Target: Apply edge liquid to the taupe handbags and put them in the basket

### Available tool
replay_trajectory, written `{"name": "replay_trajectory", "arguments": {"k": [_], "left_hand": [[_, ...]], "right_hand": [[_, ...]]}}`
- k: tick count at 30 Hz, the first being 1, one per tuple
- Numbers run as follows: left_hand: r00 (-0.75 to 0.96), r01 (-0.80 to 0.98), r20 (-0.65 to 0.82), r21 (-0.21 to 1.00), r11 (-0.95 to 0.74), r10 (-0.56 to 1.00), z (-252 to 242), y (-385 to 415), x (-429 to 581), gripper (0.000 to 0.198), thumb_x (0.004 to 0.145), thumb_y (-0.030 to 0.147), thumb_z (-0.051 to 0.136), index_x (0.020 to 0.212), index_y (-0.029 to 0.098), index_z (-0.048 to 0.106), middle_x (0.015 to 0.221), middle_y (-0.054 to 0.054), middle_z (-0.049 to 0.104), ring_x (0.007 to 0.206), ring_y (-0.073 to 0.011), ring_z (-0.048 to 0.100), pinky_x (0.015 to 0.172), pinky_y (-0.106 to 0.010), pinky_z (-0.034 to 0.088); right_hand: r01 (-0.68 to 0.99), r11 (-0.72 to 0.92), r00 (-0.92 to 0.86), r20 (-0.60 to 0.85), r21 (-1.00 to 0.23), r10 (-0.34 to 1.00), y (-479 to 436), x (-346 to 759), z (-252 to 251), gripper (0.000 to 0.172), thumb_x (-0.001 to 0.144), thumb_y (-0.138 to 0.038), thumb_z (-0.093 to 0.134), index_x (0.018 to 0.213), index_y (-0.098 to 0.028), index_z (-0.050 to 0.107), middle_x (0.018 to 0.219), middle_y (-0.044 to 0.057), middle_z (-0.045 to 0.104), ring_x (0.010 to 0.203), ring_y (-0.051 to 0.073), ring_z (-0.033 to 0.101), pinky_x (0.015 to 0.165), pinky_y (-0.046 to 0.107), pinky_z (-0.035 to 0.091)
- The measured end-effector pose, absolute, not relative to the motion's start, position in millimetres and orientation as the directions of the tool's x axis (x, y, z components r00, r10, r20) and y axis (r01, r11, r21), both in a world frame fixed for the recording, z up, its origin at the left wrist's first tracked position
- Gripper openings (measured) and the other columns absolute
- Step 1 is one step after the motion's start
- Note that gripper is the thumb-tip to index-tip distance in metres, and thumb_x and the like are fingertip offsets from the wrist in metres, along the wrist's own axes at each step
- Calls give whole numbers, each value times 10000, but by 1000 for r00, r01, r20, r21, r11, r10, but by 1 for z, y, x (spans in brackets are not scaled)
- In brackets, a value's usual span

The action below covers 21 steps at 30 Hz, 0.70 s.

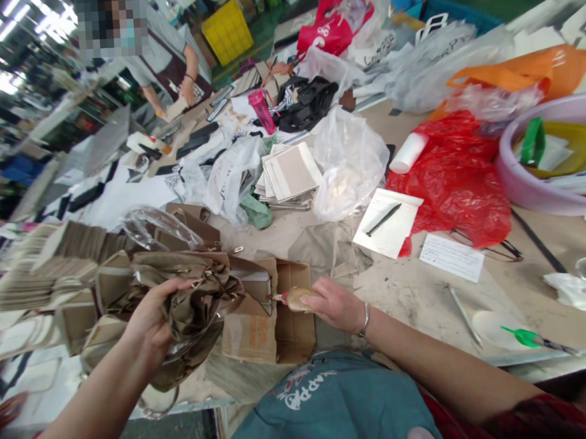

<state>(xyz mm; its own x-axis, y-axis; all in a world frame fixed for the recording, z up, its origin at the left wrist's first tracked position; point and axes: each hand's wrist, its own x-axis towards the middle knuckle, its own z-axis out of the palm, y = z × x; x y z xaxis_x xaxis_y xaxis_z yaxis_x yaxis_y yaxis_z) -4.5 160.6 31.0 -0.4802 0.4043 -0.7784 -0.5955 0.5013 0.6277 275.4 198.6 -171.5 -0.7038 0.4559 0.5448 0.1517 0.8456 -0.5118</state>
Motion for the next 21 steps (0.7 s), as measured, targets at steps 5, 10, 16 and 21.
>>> {"name": "replay_trajectory", "arguments": {"k": [5, 10, 16, 21], "left_hand": [[-449, -576, -777, 629, 522, 441, 29, 163, -5, 167, 681, -21, 479, 669, 66, 622, 570, -103, 678, 451, -190, 635, 450, -280, 565], [-430, -571, -771, 636, 519, 470, 27, 168, -6, 173, 666, -26, 497, 698, 73, 635, 593, -100, 690, 482, -196, 650, 475, -281, 574], [-442, -566, -772, 635, 525, 457, 26, 175, -7, 163, 679, -13, 484, 657, 79, 618, 560, -104, 677, 443, -192, 632, 446, -285, 567], [-430, -547, -763, 645, 533, 483, 25, 177, -9, 154, 680, -15, 495, 666, 73, 621, 573, -108, 682, 471, -199, 645, 479, -292, 574]], "right_hand": [[212, 835, -664, 552, -507, 504, 204, 274, -174, 197, 887, -140, 483, 1072, -138, 552, 854, 83, 496, 778, 186, 463, 661, 303, 462], [129, 862, -693, 578, -490, 432, 210, 275, -170, 231, 873, -96, 474, 1088, -149, 541, 845, 69, 499, 767, 174, 470, 666, 293, 455], [183, 861, -636, 611, -475, 472, 222, 273, -143, 237, 886, -132, 469, 1109, -177, 534, 874, 73, 489, 807, 190, 475, 683, 316, 474], [156, 883, -565, 693, -443, 448, 237, 270, -105, 341, 864, -102, 482, 1182, -224, 456, 882, 57, 468, 807, 191, 477, 686, 338, 465]]}}
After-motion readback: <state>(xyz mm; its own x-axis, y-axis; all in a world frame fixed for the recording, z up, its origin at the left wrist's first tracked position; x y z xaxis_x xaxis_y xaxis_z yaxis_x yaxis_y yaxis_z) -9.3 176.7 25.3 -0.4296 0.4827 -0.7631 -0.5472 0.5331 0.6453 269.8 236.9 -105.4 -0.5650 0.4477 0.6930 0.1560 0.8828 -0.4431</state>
